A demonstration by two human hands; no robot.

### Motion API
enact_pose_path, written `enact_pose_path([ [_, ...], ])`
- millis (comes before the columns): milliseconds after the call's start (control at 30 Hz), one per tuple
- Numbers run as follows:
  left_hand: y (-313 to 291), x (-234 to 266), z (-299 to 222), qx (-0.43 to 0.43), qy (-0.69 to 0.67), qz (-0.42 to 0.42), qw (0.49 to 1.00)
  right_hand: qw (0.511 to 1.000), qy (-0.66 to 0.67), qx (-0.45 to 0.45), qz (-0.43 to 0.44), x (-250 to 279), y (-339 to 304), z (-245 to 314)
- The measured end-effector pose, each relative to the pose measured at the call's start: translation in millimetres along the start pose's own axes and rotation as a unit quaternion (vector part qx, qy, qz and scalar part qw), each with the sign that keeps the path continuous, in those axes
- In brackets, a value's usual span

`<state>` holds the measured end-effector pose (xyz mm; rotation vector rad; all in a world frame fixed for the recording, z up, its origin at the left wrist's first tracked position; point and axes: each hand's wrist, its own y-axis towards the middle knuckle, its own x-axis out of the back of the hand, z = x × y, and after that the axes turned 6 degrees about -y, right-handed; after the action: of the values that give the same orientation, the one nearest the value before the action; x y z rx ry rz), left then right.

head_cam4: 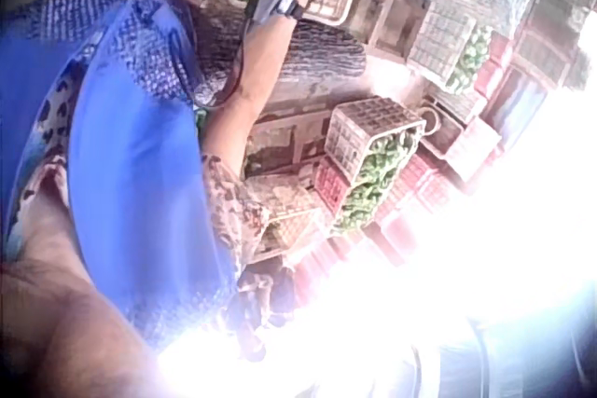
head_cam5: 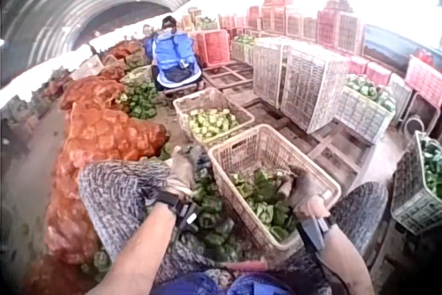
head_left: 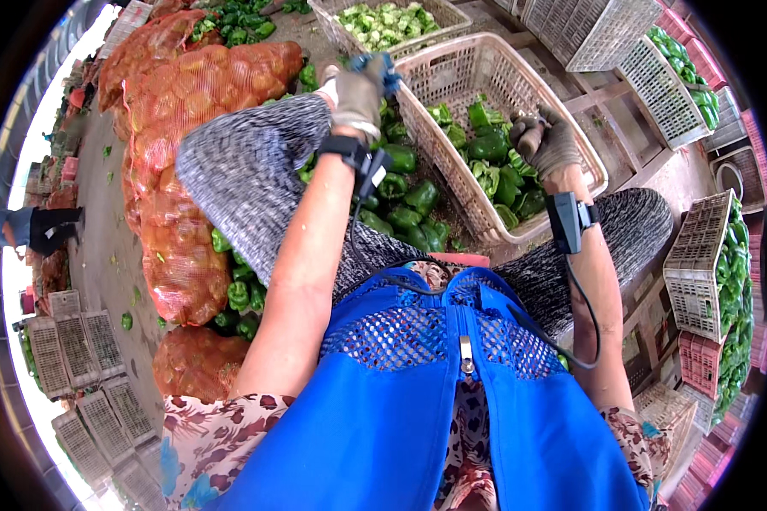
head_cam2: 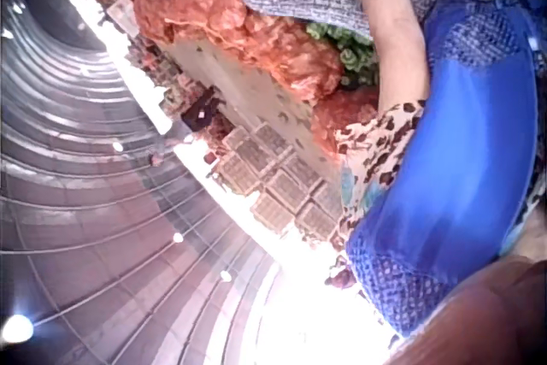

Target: The person cuts green bell peppers with a knife, removing the stems and seeds and placing the pieces into a plastic crate.

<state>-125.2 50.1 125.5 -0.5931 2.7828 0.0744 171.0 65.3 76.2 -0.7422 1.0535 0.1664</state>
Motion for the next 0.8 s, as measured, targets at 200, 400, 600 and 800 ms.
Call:
enact_pose_path([
  [200,54,56,49,0.063,-0.099,-0.043,0.992,0.995,-0.066,-0.069,-0.03,7,-2,-32],
  [400,84,153,178,0.33,-0.194,-0.002,0.924,0.991,-0.109,0.059,-0.057,-1,1,-22],
  [600,11,128,199,0.234,0.365,-0.029,0.901,0.997,-0.02,0.078,-0.004,16,12,-23],
  [800,-39,95,228,0.262,0.636,0.145,0.711,0.997,-0.025,0.016,0.076,-9,-4,-35],
])
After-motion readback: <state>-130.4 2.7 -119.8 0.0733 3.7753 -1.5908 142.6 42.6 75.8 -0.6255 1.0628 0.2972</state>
